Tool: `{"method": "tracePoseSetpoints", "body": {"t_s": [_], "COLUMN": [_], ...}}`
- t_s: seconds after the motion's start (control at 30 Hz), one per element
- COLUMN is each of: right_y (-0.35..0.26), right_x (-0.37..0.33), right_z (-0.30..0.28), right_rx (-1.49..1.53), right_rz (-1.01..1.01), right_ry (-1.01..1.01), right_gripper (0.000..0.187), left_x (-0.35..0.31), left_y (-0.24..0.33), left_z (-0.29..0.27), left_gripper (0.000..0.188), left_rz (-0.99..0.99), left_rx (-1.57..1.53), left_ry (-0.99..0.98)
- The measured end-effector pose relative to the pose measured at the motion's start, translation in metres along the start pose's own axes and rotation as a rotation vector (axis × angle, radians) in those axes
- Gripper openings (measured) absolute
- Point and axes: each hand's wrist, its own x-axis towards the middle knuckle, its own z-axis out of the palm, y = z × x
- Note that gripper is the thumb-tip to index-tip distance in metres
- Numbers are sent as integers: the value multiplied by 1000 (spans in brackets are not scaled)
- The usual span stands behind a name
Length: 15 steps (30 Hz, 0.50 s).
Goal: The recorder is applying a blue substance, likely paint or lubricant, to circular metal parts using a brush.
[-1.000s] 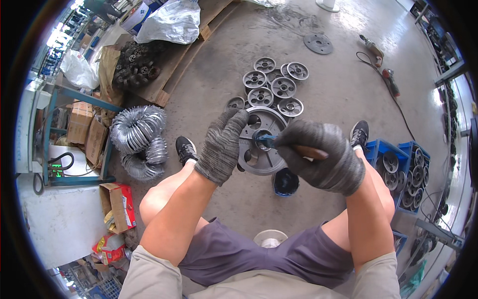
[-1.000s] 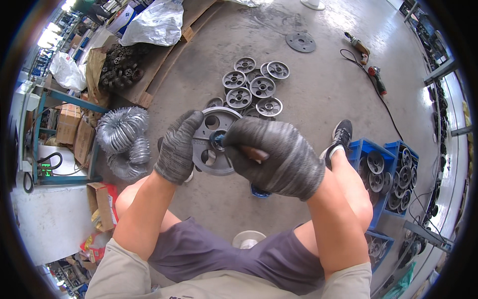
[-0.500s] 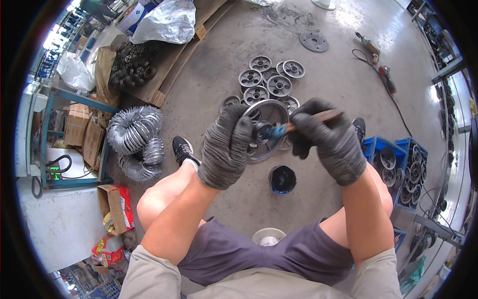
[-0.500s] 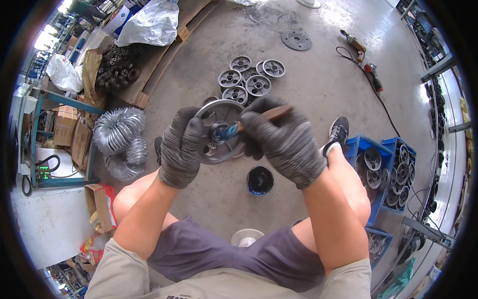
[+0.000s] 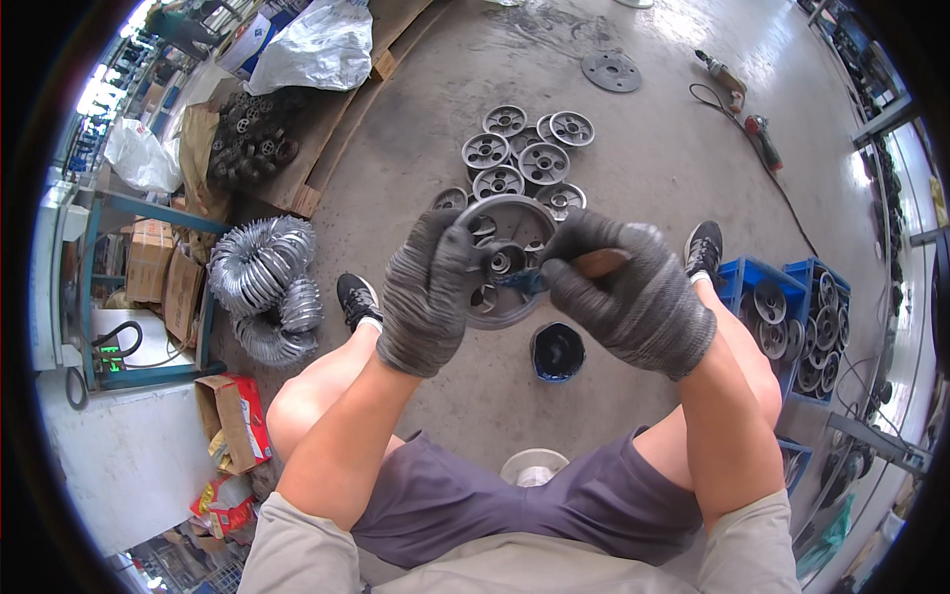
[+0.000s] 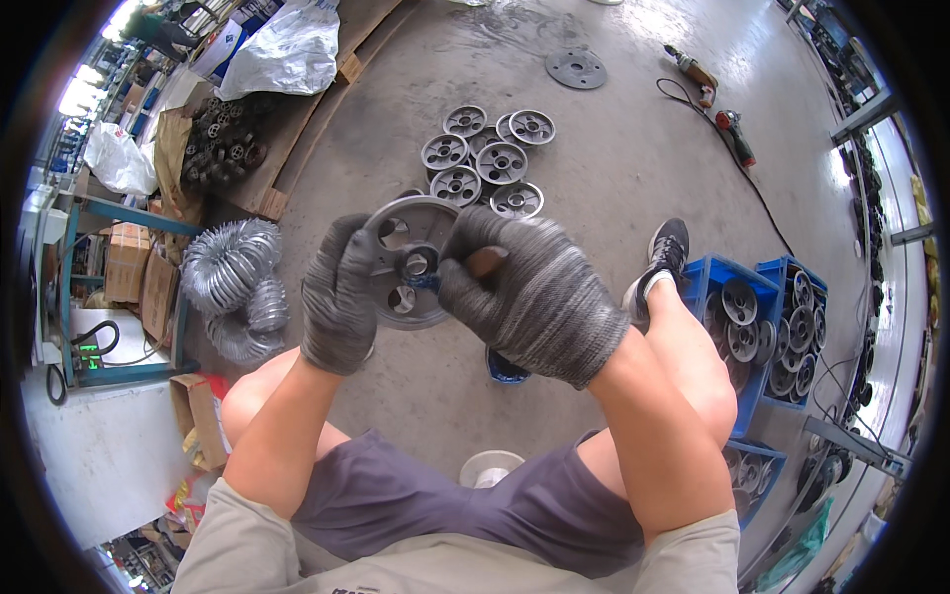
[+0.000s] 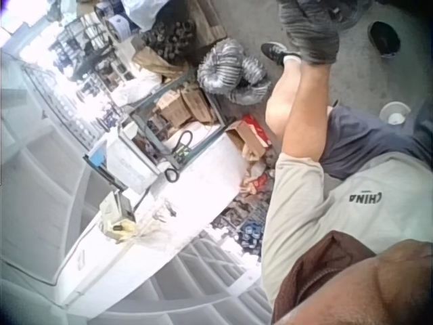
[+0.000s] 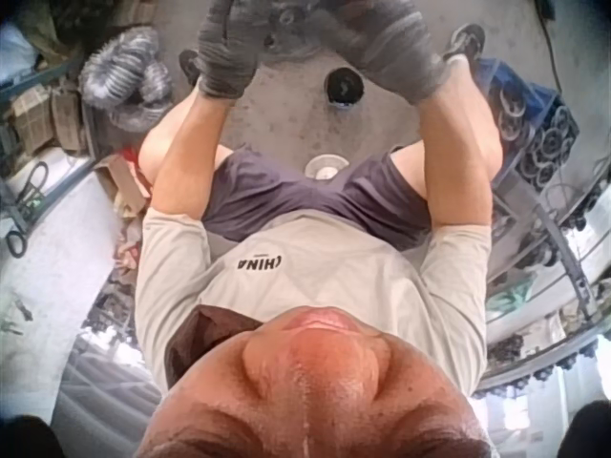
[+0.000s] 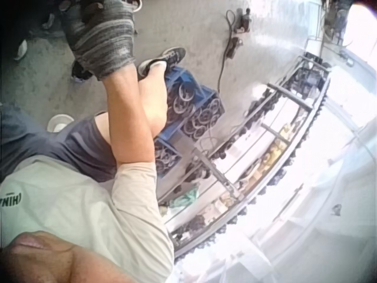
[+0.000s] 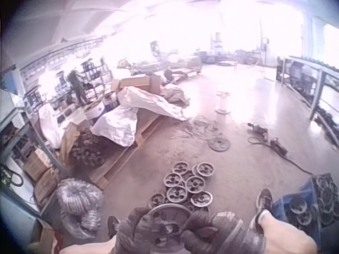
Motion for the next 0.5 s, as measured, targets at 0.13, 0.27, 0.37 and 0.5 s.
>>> {"method": "tracePoseSetpoints", "body": {"t_s": [0.13,0.27,0.37,0.5], "right_y": [-8,-11,11,28], "right_x": [-4,-12,-6,16], "right_z": [-23,-55,-67,-55], "right_rx": [101,323,237,-611], "right_rz": [-57,-67,-257,-669], "right_ry": [201,420,404,810], "right_gripper": [16,18,21,10], "left_x": [12,18,24,54], "left_y": [-22,-38,-79,-124], "left_z": [-17,-4,-1,8], "left_gripper": [30,29,31,46], "left_rz": [-208,-345,-348,-797], "left_rx": [-221,-365,-294,-517], "left_ry": [37,6,-46,51]}}
